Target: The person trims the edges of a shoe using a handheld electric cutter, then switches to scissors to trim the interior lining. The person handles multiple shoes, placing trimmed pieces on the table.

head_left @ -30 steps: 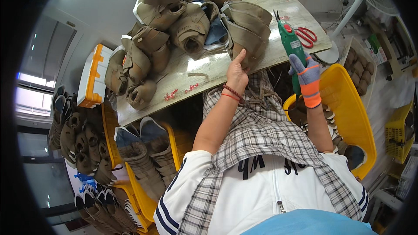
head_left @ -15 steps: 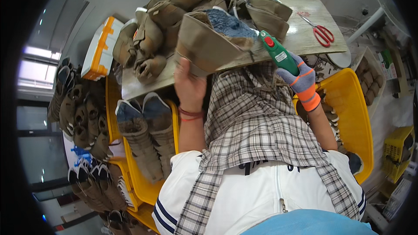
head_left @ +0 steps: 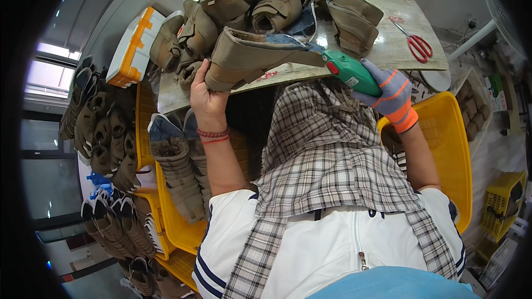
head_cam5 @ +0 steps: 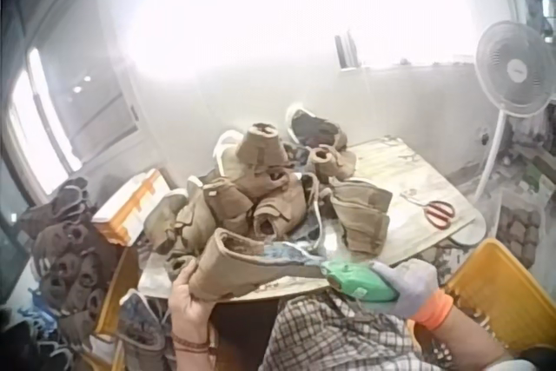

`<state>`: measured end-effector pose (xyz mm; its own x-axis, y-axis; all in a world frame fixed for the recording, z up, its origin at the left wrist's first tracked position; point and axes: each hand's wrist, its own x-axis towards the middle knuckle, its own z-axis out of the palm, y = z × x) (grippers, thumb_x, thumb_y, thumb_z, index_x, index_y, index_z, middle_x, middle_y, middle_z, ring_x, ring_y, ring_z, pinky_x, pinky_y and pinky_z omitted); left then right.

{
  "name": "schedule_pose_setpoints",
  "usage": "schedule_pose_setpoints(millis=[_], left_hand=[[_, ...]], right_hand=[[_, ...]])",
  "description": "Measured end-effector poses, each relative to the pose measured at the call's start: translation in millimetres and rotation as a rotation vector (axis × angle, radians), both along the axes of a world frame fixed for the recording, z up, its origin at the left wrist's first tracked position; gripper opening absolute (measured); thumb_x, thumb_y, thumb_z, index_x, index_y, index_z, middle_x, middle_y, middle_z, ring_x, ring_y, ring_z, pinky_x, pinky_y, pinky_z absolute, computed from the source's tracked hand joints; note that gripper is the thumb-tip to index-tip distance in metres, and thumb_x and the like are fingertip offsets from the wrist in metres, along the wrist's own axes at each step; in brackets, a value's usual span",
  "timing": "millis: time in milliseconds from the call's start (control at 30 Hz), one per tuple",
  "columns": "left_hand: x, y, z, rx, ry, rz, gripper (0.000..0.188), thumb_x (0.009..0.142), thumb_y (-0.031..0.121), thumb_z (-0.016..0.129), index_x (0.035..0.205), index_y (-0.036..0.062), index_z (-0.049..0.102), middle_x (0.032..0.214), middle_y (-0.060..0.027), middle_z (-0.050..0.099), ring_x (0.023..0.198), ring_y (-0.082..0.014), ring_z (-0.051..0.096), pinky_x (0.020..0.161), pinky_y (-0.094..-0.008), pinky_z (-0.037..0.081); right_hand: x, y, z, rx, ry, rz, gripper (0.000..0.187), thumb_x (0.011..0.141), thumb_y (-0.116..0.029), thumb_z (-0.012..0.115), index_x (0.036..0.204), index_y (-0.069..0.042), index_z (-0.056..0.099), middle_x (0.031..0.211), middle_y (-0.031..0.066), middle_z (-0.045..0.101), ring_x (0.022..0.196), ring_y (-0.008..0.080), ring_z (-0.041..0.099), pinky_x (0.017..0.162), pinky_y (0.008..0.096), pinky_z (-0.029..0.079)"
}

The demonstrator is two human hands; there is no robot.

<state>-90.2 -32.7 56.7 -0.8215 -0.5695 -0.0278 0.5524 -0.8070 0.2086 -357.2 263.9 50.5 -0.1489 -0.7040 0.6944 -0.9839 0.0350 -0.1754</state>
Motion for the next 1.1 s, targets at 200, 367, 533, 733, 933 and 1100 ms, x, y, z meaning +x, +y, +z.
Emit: schedule_pose_setpoints(millis=[200, 367, 533, 733, 933, 1100], left_hand=[[-5.4, -1.9, -4.3, 0.000, 0.035, -0.066, 0.035, 0.095, 0.014, 0.042, 0.122, -0.0087, 0.045, 0.127, -0.0240, 0.049, 0.121, -0.0337, 0.046, 0.104, -0.0468, 0.035], [-13.4, 5.9, -2.8, 0.009, 0.052, -0.109, 0.035, 0.095, 0.014, 0.042, 0.122, -0.0088, 0.045, 0.127, -0.0239, 0.049, 0.120, -0.0340, 0.047, 0.104, -0.0470, 0.036], [-18.0, 13.8, 2.5, 0.023, -0.012, -0.082, 0.035, 0.094, 0.013, 0.043, 0.122, -0.0077, 0.046, 0.126, -0.0230, 0.050, 0.118, -0.0339, 0.049, 0.103, -0.0477, 0.037], [-18.8, 28.2, 12.0, -0.001, -0.039, 0.007, 0.034, 0.094, 0.012, 0.043, 0.123, -0.0056, 0.046, 0.126, -0.0206, 0.051, 0.118, -0.0323, 0.049, 0.103, -0.0478, 0.038], [-21.2, 56.8, 25.0, -0.045, -0.036, 0.114, 0.035, 0.093, 0.009, 0.045, 0.125, -0.0026, 0.045, 0.130, -0.0186, 0.048, 0.122, -0.0315, 0.045, 0.104, -0.0505, 0.035], [-22.8, 73.9, 26.1, -0.161, 0.066, 0.199, 0.039, 0.091, 0.005, 0.046, 0.129, -0.0004, 0.043, 0.133, -0.0162, 0.047, 0.124, -0.0299, 0.043, 0.105, -0.0510, 0.033]], right_hand=[[-0.7, -0.9, 6.0, -0.015, 0.028, 0.041, 0.064, 0.057, -0.035, 0.083, 0.111, -0.008, 0.062, 0.063, 0.0069, 0.058, 0.053, 0.0231, 0.055, 0.053, 0.0314, 0.045], [4.2, -2.6, 9.8, 0.009, -0.062, 0.063, 0.063, 0.056, -0.036, 0.083, 0.110, -0.009, 0.063, 0.063, 0.0073, 0.058, 0.053, 0.0237, 0.055, 0.053, 0.0313, 0.045], [3.4, -5.6, 12.8, -0.006, -0.042, 0.092, 0.062, 0.056, -0.037, 0.083, 0.107, -0.008, 0.064, 0.065, 0.0078, 0.059, 0.054, 0.0247, 0.056, 0.053, 0.0313, 0.045], [5.4, -10.9, 20.3, -0.054, -0.040, 0.138, 0.060, 0.056, -0.038, 0.083, 0.105, -0.007, 0.064, 0.070, 0.0086, 0.062, 0.057, 0.0246, 0.058, 0.054, 0.0304, 0.046], [13.3, -19.7, 29.6, -0.092, -0.064, 0.202, 0.062, 0.056, -0.039, 0.084, 0.105, -0.007, 0.064, 0.072, 0.0085, 0.063, 0.057, 0.0241, 0.059, 0.052, 0.0306, 0.046], [21.3, -26.2, 32.4, -0.131, -0.134, 0.223, 0.062, 0.056, -0.039, 0.084, 0.106, -0.008, 0.064, 0.073, 0.0086, 0.064, 0.057, 0.0238, 0.059, 0.052, 0.0303, 0.047]])
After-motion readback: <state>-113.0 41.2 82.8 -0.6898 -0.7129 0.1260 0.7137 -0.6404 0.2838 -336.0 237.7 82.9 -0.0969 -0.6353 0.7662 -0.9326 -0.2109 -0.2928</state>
